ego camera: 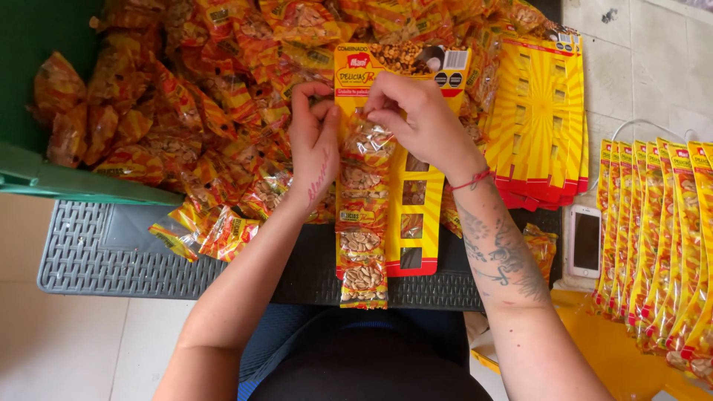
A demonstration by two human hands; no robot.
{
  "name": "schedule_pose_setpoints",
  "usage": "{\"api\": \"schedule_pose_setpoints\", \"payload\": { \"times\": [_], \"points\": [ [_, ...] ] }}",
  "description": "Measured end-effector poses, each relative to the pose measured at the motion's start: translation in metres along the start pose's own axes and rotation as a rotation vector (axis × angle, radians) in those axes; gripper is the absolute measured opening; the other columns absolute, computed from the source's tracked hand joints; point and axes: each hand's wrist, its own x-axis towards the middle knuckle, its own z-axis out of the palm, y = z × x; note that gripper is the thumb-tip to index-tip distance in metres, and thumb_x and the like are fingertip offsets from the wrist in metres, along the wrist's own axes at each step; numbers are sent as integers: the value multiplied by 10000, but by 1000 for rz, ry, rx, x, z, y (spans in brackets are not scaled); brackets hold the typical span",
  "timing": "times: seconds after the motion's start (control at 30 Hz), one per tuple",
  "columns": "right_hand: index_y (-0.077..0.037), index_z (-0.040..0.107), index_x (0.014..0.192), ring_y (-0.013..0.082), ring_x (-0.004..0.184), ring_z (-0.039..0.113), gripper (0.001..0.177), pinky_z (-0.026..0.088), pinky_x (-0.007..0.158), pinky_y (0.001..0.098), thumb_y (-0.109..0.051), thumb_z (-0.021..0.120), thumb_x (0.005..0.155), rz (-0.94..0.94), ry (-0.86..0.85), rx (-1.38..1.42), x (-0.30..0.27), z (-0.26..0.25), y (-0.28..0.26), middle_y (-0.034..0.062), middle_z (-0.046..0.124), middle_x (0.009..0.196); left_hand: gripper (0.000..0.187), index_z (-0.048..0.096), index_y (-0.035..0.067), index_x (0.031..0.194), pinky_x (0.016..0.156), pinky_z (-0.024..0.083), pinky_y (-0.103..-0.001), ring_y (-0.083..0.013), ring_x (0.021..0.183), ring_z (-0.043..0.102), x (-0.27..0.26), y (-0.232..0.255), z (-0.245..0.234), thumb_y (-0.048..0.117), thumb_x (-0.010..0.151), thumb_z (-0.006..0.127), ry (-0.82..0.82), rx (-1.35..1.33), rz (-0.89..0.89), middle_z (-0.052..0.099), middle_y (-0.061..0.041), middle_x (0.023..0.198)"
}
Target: The person places small transparent snack packets into the slots of yellow cardboard display cards. They pick packets from a green bin and the table, insert them into the card, and then move the completed card to a stack on the right.
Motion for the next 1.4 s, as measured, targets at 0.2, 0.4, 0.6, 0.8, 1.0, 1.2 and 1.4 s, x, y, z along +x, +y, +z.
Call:
{"api": "schedule_pose_setpoints", "payload": {
  "times": [0.2, 0.4, 0.6, 0.8, 1.0, 1.2, 1.4],
  "points": [
    [-91, 514, 795, 202, 695, 655, 283, 466, 636, 330, -25, 779, 871, 143, -275, 334, -13, -20, -48, 77, 670, 700, 160, 374, 104, 1214, 703, 624, -310, -226, 785, 753, -1, -11, -2, 34, 1083, 434, -69, -54, 15, 732, -137, 1015],
    [-9, 538, 919, 373, 763, 666, 155, 516, 712, 445, 120, 621, 935, 133, -178, 108, -14, -3, -21, 160, 592, 764, 171, 393, 117, 1222, 686, 619, -290, -180, 780, 734, 4, -36, -11, 44, 1079, 454, -70, -24, 31, 718, -101, 1011],
    [-38, 633, 1117, 346, 944, 705, 198, 553, 880, 422, 96, 524, 1020, 60, -76, 69, -6, 18, 7, 141, 652, 954, 204, 416, 126, 1247, 684, 585, -254, -123, 782, 674, 3, -35, -11, 54, 1077, 504, -63, 26, 69, 727, -82, 997],
    [-29, 683, 1160, 392, 993, 710, 181, 572, 866, 443, 39, 570, 1036, -35, -88, -151, 5, 20, 21, 193, 679, 1045, 208, 439, 133, 1235, 647, 547, -241, -106, 764, 621, 1, -21, -8, 28, 1068, 507, -54, 36, 62, 724, -77, 958],
    [60, 578, 1095, 321, 886, 600, 138, 504, 739, 404, 96, 673, 1002, -116, -12, -203, 9, 10, 16, 159, 497, 1053, 234, 435, 137, 1141, 557, 324, -211, -43, 612, 428, -2, 7, 3, 136, 1015, 632, 11, -1, -2, 626, 6, 793],
    [-13, 581, 998, 260, 838, 561, 43, 469, 738, 373, 10, 549, 1015, 92, 715, -375, -36, -24, 69, 115, 589, 949, 384, 399, 116, 1145, 773, 579, -250, -148, 918, 748, 0, 24, 15, 18, 935, 705, 34, 160, 33, 780, -114, 1034],
    [0, 705, 1036, 288, 865, 756, 152, 573, 705, 396, -28, 792, 914, 425, 520, -458, -84, -34, 136, 147, 775, 972, 509, 350, 31, 1435, 1010, 515, -366, -292, 1211, 607, 4, 29, 19, 172, 1048, 650, 93, 411, 204, 542, -187, 1329]
  ]
}}
